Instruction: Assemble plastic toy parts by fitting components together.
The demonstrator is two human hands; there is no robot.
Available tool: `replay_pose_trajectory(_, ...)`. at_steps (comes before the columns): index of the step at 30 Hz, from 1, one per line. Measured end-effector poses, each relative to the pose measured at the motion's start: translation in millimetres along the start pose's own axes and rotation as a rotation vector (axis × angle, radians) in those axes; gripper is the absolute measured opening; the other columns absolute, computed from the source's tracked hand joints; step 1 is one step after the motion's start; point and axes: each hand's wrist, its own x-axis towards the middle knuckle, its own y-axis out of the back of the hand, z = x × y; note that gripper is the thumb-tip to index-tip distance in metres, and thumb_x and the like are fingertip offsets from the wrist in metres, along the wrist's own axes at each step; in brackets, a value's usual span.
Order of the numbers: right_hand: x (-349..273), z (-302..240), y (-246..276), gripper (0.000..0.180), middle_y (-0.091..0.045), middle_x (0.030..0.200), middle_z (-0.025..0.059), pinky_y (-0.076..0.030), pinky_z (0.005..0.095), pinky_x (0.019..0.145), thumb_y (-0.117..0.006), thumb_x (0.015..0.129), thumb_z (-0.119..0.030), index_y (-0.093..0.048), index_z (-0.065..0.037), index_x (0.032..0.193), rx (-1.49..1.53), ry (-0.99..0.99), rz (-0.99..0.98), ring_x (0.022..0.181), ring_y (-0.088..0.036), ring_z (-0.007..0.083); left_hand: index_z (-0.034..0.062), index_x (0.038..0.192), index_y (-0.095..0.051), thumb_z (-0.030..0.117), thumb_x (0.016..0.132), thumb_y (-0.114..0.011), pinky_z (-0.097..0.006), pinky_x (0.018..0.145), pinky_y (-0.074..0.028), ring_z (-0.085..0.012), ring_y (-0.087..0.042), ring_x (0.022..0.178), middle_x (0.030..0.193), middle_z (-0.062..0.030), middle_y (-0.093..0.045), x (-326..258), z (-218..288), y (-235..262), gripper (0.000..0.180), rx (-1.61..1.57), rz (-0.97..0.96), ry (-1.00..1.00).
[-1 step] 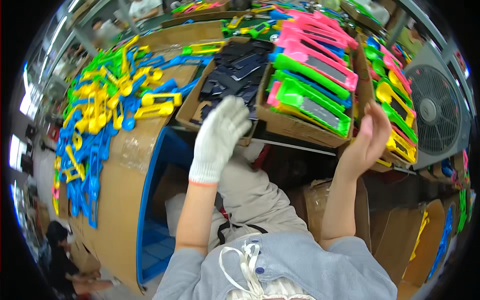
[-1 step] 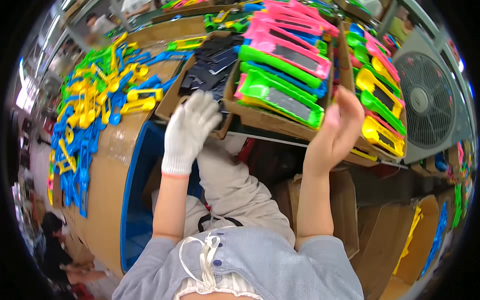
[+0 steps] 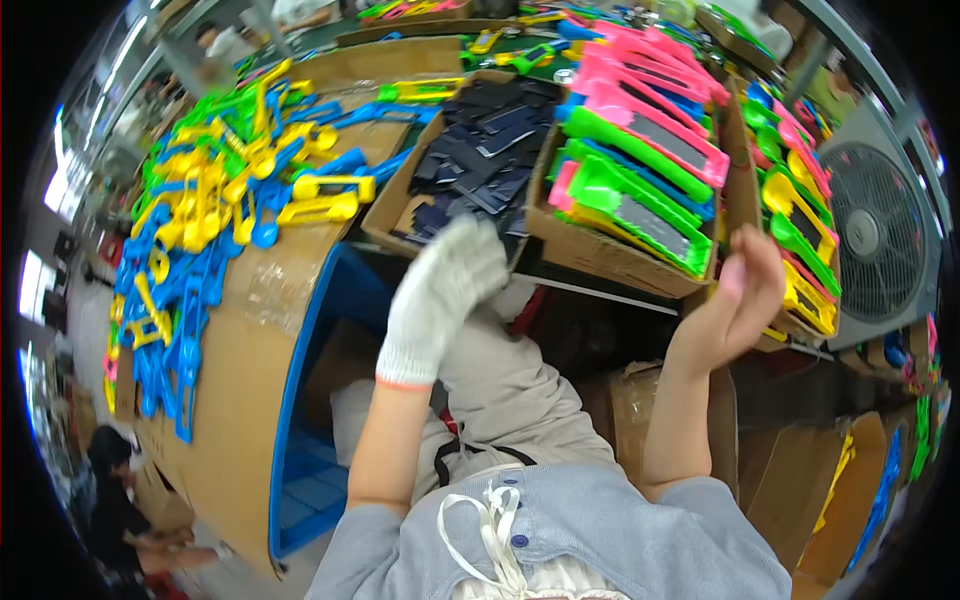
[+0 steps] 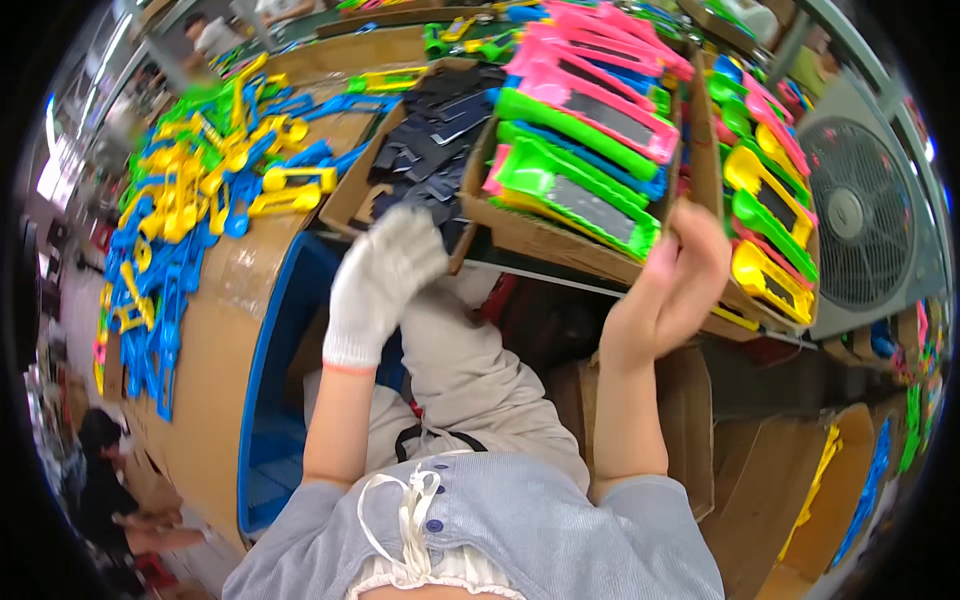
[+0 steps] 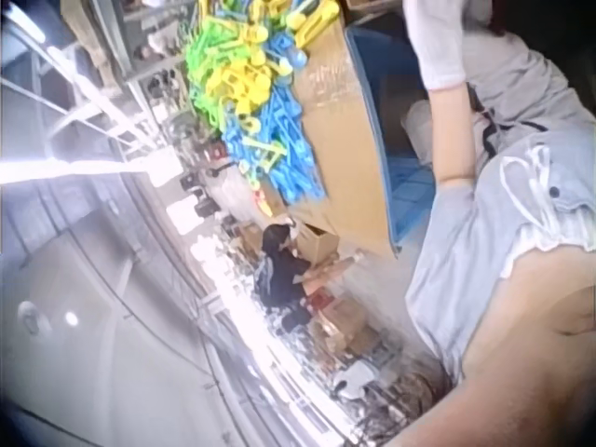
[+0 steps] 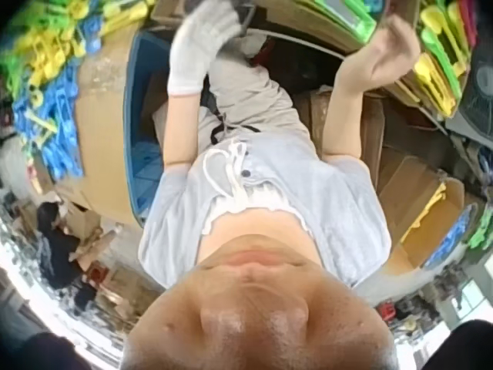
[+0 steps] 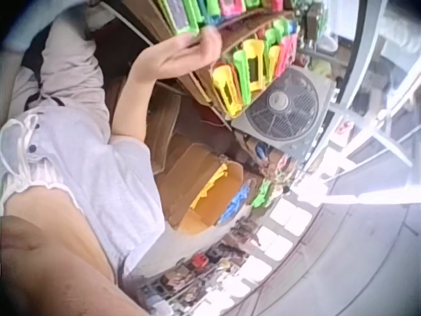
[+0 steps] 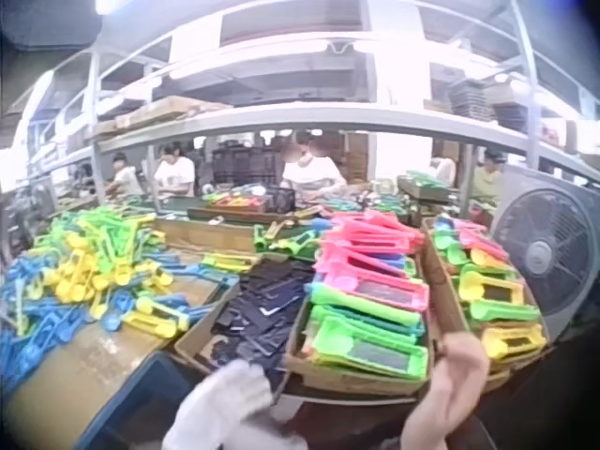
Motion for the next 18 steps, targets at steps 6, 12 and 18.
replay_pose_trajectory(6, -117, -20, -45, 0.015, -0.058, 0.083, 0.0134, -0.045, 0.0350, 0.072, -0.057, 0.072, 0.000, -0.058, -0.001, 0.087, 0.262, -0.125, -1.038, 0.079, -0.056, 0.0293, 0.0045, 0.100, -0.063, 0.026, 0.087, -0.053, -0.039, 0.089, -0.042, -0.0310, -0.056, 0.099, 0.107, -0.0156, -0.060, -198, -66, 118, 0.027, 1.785, 0.363, 0.452)
replay_pose_trajectory(12, -228, 64, -104, 0.043, -0.051, 0.121, 0.0200, -0.038, 0.0397, 0.097, -0.058, 0.075, -0.008, -0.050, 0.000, 0.117, -0.044, 0.001, -1.409, 0.113, -0.047, 0.0360, 0.0087, 0.092, -0.063, 0.013, 0.078, -0.058, -0.040, 0.078, -0.046, -0.0297, -0.057, 0.089, 0.093, -0.0109, -0.061, -242, -85, 104, 0.016, 1.848, 0.549, -0.254)
replay_pose_trajectory(18, -293, 113, -173, 0.047, -0.057, 0.114, 0.0233, -0.039, 0.0361, 0.095, -0.060, 0.080, -0.027, -0.054, 0.001, 0.117, -0.010, -0.574, -1.766, 0.110, -0.051, 0.0357, 0.0080, 0.090, -0.063, 0.018, 0.077, -0.058, -0.041, 0.082, -0.045, -0.0326, -0.056, 0.091, 0.095, -0.0128, -0.061, -245, -31, 142, 0.017, 1.884, 1.213, -0.380)
